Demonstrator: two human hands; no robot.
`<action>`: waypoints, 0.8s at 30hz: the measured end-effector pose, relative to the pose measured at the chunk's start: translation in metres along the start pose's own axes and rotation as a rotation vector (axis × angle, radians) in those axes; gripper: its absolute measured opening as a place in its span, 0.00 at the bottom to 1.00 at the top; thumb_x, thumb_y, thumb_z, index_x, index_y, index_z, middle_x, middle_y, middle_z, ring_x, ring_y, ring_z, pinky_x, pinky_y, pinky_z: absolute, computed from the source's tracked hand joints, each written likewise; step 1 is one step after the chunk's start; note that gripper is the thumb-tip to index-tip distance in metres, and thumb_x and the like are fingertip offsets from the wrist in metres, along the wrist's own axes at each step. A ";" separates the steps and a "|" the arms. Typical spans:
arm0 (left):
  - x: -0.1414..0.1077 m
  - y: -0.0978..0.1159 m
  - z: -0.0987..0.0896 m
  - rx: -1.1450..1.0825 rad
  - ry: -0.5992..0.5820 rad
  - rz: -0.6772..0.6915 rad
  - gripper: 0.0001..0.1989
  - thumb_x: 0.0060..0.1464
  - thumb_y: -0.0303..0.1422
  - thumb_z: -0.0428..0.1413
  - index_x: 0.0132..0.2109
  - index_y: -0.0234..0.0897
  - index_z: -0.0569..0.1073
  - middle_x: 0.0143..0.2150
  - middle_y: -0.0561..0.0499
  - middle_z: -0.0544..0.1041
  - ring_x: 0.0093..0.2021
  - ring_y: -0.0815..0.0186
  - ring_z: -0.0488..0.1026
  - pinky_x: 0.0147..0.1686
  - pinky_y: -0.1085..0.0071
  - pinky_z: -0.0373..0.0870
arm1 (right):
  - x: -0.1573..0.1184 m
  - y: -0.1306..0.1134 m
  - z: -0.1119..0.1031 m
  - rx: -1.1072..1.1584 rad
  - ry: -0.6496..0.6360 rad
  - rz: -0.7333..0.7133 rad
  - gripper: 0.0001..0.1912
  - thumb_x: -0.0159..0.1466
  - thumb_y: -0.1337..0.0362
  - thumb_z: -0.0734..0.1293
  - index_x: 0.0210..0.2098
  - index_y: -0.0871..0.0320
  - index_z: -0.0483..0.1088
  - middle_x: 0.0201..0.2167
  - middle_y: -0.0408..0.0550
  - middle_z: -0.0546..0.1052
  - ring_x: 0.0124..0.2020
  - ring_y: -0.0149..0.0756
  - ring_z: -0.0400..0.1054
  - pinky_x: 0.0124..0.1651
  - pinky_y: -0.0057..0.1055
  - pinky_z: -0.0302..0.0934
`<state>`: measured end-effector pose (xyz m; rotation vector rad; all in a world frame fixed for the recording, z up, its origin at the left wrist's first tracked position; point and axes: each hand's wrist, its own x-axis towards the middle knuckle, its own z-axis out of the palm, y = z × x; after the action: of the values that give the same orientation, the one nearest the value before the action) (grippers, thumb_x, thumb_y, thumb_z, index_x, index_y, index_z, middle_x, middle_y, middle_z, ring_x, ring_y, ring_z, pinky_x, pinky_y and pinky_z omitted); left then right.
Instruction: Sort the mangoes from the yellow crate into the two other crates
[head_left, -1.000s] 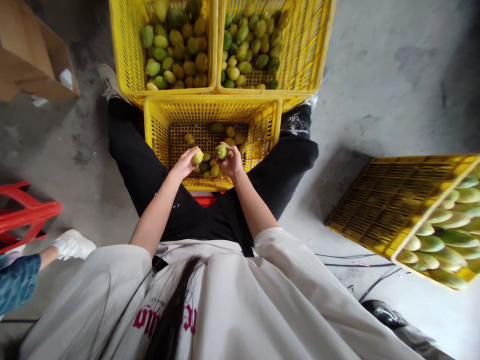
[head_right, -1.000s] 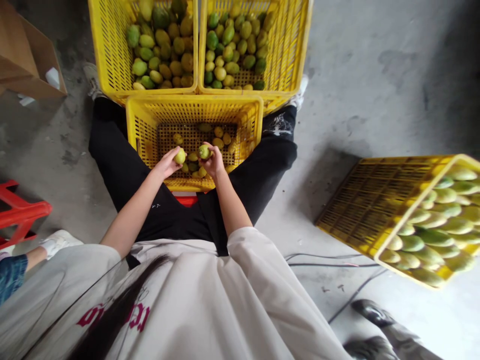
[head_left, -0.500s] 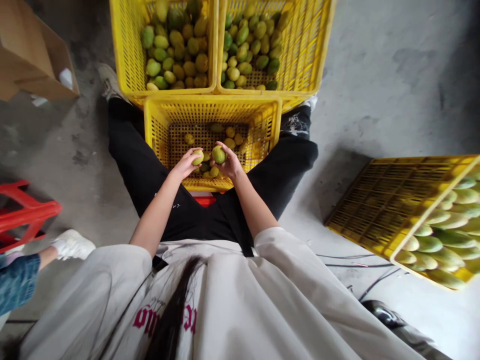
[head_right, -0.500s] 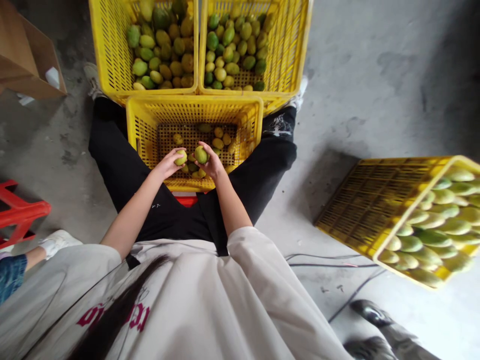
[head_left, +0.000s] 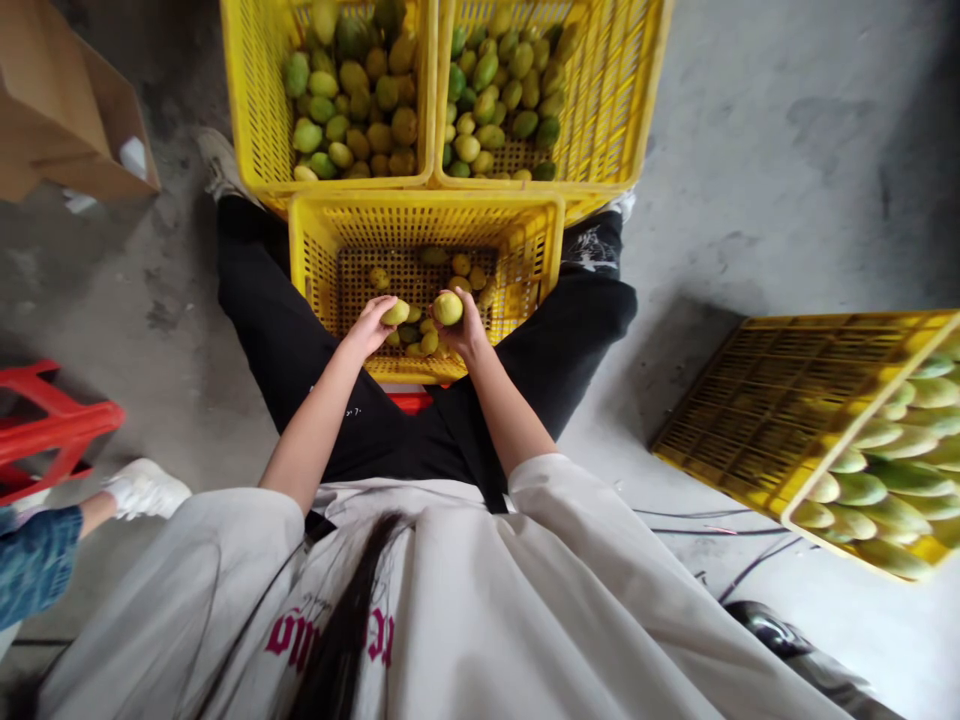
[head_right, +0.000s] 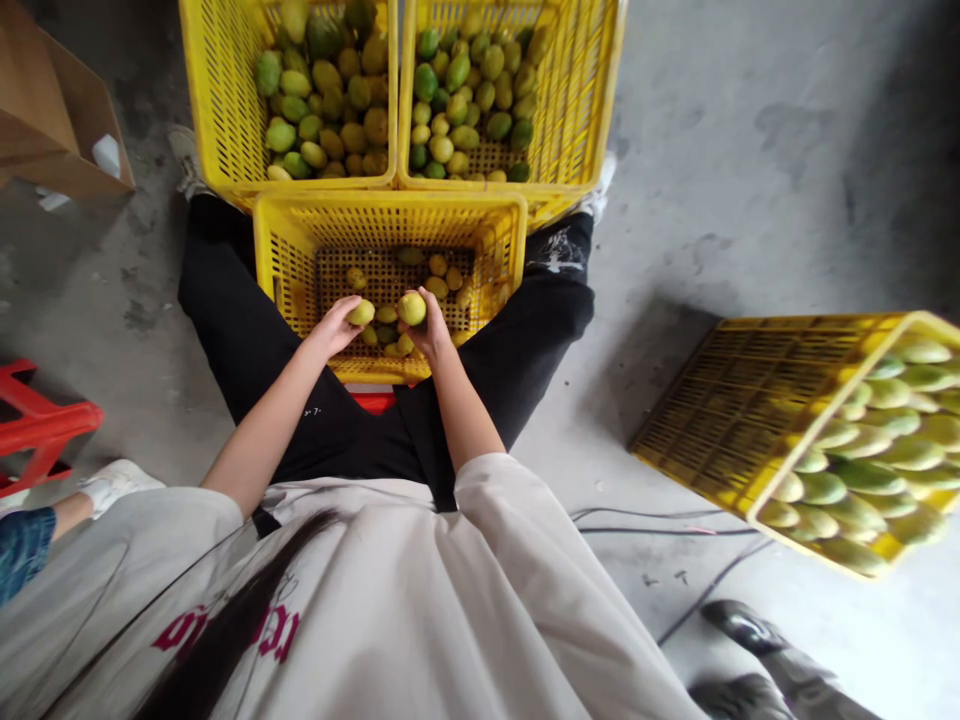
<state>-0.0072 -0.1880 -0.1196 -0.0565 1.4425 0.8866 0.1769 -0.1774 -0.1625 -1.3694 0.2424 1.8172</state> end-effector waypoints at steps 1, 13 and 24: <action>-0.001 0.000 -0.001 0.017 -0.003 0.001 0.15 0.73 0.19 0.66 0.38 0.38 0.77 0.32 0.55 0.82 0.31 0.72 0.79 0.31 0.77 0.65 | 0.000 0.000 0.001 -0.024 0.019 -0.010 0.17 0.77 0.47 0.79 0.44 0.50 0.74 0.28 0.41 0.81 0.36 0.40 0.86 0.23 0.23 0.63; -0.009 0.004 -0.003 0.068 -0.075 -0.067 0.12 0.70 0.17 0.68 0.44 0.39 0.79 0.32 0.57 0.83 0.31 0.71 0.80 0.39 0.74 0.78 | -0.005 0.004 -0.001 -0.182 0.123 0.078 0.14 0.71 0.59 0.83 0.40 0.50 0.74 0.27 0.36 0.78 0.29 0.34 0.80 0.25 0.24 0.67; -0.006 0.008 0.004 0.034 0.158 -0.077 0.22 0.87 0.32 0.55 0.37 0.38 0.75 0.29 0.56 0.76 0.26 0.73 0.74 0.35 0.77 0.75 | 0.000 0.000 -0.003 0.079 0.121 0.013 0.07 0.79 0.59 0.71 0.43 0.51 0.74 0.29 0.42 0.83 0.31 0.33 0.81 0.34 0.22 0.78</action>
<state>-0.0072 -0.1829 -0.1100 -0.1579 1.5912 0.8086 0.1789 -0.1790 -0.1639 -1.4262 0.3835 1.7194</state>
